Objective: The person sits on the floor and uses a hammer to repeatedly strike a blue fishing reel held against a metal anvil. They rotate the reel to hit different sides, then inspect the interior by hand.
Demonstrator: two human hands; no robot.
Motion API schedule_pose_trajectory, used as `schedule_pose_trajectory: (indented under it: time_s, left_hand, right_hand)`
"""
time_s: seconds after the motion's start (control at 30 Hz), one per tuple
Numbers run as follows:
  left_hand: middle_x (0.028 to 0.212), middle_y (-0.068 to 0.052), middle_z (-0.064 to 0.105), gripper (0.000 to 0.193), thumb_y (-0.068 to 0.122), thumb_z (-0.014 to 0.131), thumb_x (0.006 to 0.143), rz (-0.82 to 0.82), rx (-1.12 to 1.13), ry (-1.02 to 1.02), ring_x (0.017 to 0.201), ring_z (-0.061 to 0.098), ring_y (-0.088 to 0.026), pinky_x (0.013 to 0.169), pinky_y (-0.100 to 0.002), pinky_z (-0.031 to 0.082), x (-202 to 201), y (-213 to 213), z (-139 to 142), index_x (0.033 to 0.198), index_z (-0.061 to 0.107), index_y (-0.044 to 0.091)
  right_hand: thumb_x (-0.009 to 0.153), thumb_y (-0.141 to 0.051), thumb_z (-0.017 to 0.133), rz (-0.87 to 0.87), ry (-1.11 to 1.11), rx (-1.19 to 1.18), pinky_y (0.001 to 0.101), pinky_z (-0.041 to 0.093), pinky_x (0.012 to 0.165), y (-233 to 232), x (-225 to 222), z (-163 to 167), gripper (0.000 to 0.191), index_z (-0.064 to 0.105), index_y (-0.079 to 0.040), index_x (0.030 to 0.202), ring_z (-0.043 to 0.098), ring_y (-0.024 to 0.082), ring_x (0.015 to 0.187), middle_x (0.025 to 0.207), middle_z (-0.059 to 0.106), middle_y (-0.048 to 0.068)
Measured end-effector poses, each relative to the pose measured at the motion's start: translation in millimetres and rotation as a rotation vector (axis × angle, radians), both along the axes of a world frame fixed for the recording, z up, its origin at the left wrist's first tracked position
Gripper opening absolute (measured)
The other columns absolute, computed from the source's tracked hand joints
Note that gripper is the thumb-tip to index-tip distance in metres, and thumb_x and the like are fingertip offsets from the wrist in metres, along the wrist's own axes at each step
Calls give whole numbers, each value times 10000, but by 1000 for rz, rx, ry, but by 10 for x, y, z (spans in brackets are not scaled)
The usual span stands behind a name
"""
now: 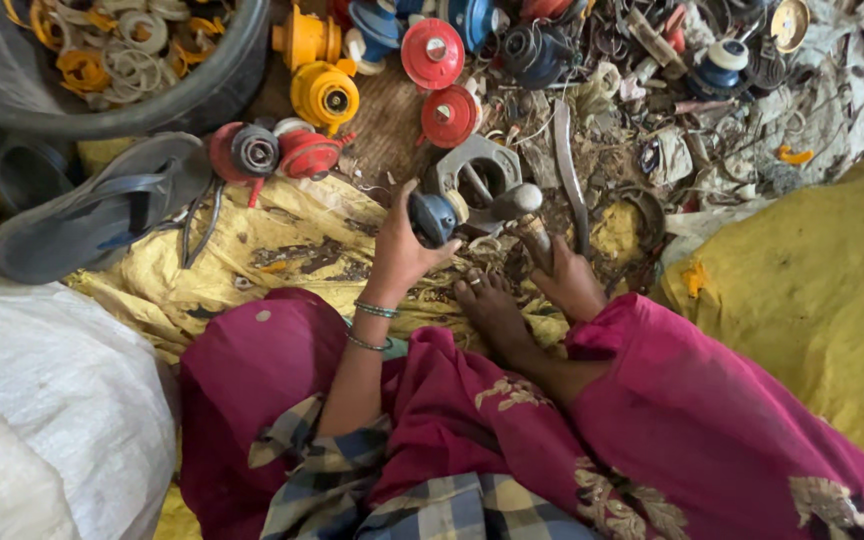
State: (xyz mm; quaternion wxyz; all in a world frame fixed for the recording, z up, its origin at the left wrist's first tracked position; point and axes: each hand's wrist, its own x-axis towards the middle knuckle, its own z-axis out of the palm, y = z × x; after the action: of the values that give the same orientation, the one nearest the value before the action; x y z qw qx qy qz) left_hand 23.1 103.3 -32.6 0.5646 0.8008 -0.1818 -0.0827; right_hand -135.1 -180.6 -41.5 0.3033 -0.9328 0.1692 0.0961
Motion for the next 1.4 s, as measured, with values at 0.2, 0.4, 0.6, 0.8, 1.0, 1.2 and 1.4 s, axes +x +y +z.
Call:
schedule_pose_trajectory:
  time_s: [0.2, 0.4, 0.6, 0.8, 1.0, 1.2, 1.4]
  left_hand:
    - [1373, -227, 585, 1034, 258, 975, 608, 45, -38, -61, 1270, 594, -381, 1074, -444, 490, -22, 38, 126, 1453, 414, 61]
    - [1527, -237, 454, 1076, 57, 916, 604, 23, 91, -208, 1417, 465, -419, 1181, -437, 422, -142, -68, 179, 1529, 366, 65]
    - [1506, -273, 401, 1066, -12, 862, 612, 55, 160, -318, 1393, 427, -491, 1174, -506, 363, -265, -159, 59, 1519, 303, 8]
    - [1532, -188, 467, 797, 51, 754, 865, 248, 446, -567, 1382, 504, -361, 1154, -544, 388, -378, -258, -128, 1537, 328, 10]
    - [1542, -199, 481, 769, 139, 718, 868, 232, 578, -555, 1355, 504, -339, 1100, -584, 374, -440, -271, -148, 1523, 347, -15]
    - [1531, -176, 455, 874, 213, 777, 788, 224, 597, -516, 1361, 478, -336, 1119, -632, 326, -346, -267, -3, 1514, 339, -2]
    - [1565, -132, 463, 894, 148, 803, 755, 234, 572, -494, 1348, 499, -318, 1149, -634, 299, -374, -252, -43, 1527, 363, 47]
  right_hand:
    - [783, -226, 799, 13, -188, 23, 440, 542, 598, 6, 73, 103, 638, 527, 41, 1295, 701, 361, 701, 807, 681, 247]
    - [816, -157, 709, -210, -174, 128, 376, 546, 586, 119, 183, 545, 488, 564, -7, 1258, 692, 215, 621, 748, 698, 144]
    - [823, -134, 739, -201, -361, 175, 348, 560, 589, 283, 324, 1142, 442, 585, 0, 1215, 693, 197, 652, 821, 709, 121]
    - [855, -212, 613, 528, -341, -211, 528, 461, 900, 1308, 70, 379, 477, 547, 16, 1270, 560, 423, 1078, 1224, 595, 255]
    - [932, -253, 631, 330, 59, -307, 520, 511, 910, 743, 91, -109, 481, 519, -48, 1353, 602, 415, 1072, 1171, 642, 238]
    - [853, -128, 682, -135, -124, 140, 491, 584, 633, 274, 368, 901, 468, 547, -18, 1288, 698, 377, 751, 935, 704, 230]
    - [885, -149, 599, 511, -331, -266, 514, 477, 879, 1333, 74, 390, 394, 557, -25, 1256, 593, 407, 1066, 1193, 631, 233]
